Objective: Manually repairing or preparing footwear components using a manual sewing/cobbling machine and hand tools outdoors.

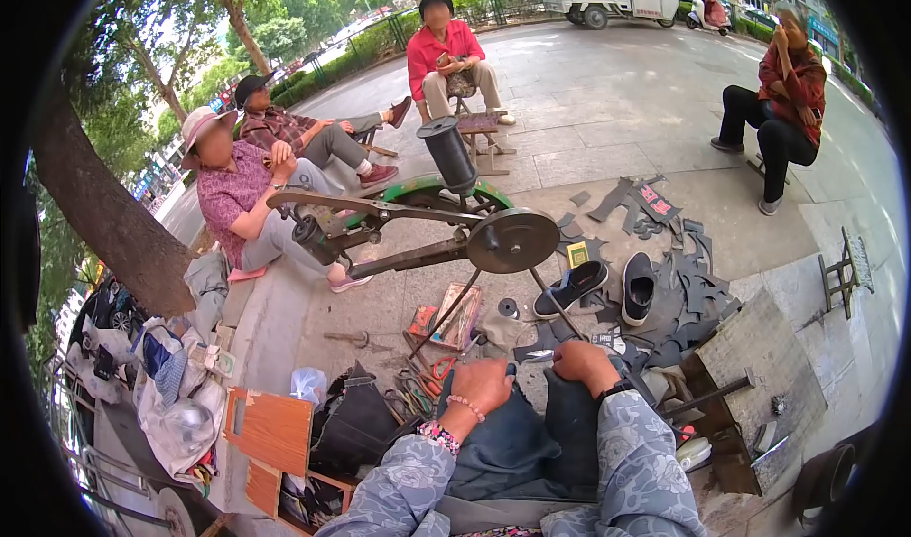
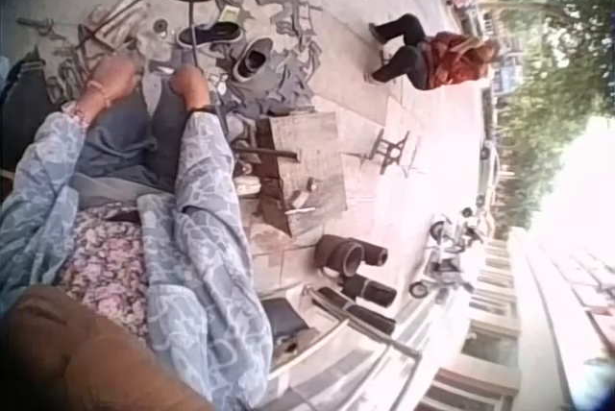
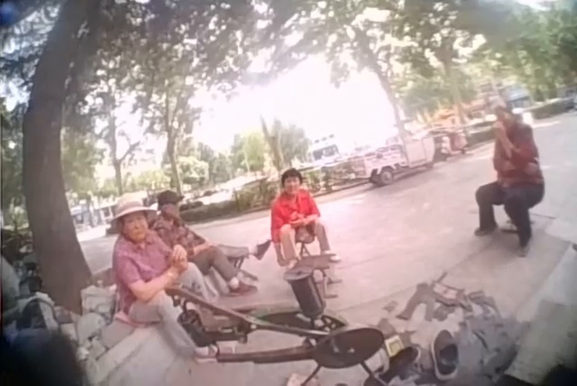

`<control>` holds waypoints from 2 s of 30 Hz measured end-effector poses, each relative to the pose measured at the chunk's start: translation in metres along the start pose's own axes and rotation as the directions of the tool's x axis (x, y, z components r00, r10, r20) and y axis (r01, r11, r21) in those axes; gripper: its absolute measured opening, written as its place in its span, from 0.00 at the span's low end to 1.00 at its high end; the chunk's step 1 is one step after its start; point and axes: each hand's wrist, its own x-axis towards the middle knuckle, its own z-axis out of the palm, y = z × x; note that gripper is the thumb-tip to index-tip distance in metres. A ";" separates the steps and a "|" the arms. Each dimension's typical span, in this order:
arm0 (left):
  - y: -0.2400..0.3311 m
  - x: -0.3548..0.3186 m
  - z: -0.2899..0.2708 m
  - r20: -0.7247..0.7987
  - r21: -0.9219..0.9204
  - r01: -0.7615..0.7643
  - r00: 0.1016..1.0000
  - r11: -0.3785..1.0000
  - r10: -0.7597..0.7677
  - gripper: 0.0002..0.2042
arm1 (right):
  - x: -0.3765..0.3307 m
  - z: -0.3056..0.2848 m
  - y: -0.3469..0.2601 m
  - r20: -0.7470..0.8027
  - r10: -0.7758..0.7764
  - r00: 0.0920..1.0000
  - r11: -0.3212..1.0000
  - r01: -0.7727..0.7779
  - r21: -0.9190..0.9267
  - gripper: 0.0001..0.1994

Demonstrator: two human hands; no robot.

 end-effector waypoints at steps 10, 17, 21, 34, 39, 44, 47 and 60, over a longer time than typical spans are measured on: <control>0.000 0.000 0.002 0.007 0.004 0.001 1.000 1.000 -0.001 0.10 | -0.008 -0.002 -0.003 -0.068 -0.008 0.998 1.000 0.008 0.001 0.14; -0.002 0.000 0.003 -0.048 0.011 -0.020 0.999 1.000 0.020 0.12 | -0.012 -0.005 -0.008 -0.070 0.023 0.997 1.000 -0.023 -0.002 0.14; -0.003 0.001 0.003 -0.051 -0.003 -0.022 0.998 1.000 0.022 0.12 | -0.011 -0.005 -0.009 -0.079 0.018 0.997 1.000 -0.019 -0.007 0.14; -0.002 -0.003 0.001 -0.023 -0.002 -0.008 1.000 1.000 0.008 0.12 | -0.012 0.000 -0.007 -0.097 0.002 0.995 1.000 -0.001 0.002 0.13; 0.001 -0.003 0.007 -0.033 0.002 -0.034 0.999 0.999 0.034 0.13 | -0.017 0.000 -0.004 -0.107 0.034 0.994 0.999 -0.031 0.027 0.13; -0.017 -0.007 -0.006 -0.275 -0.237 -0.115 0.960 0.965 0.047 0.19 | -0.012 -0.013 -0.018 -0.062 0.082 0.995 0.997 -0.082 0.009 0.15; -0.031 -0.016 -0.040 -0.537 -0.104 -0.185 0.837 0.977 0.102 0.26 | -0.013 -0.019 -0.030 -0.039 0.099 0.994 0.995 -0.099 0.003 0.14; -0.009 -0.082 -0.011 -0.205 -0.022 -0.102 0.974 0.995 0.095 0.28 | -0.005 -0.009 -0.044 -0.049 0.085 0.995 0.996 -0.085 -0.005 0.15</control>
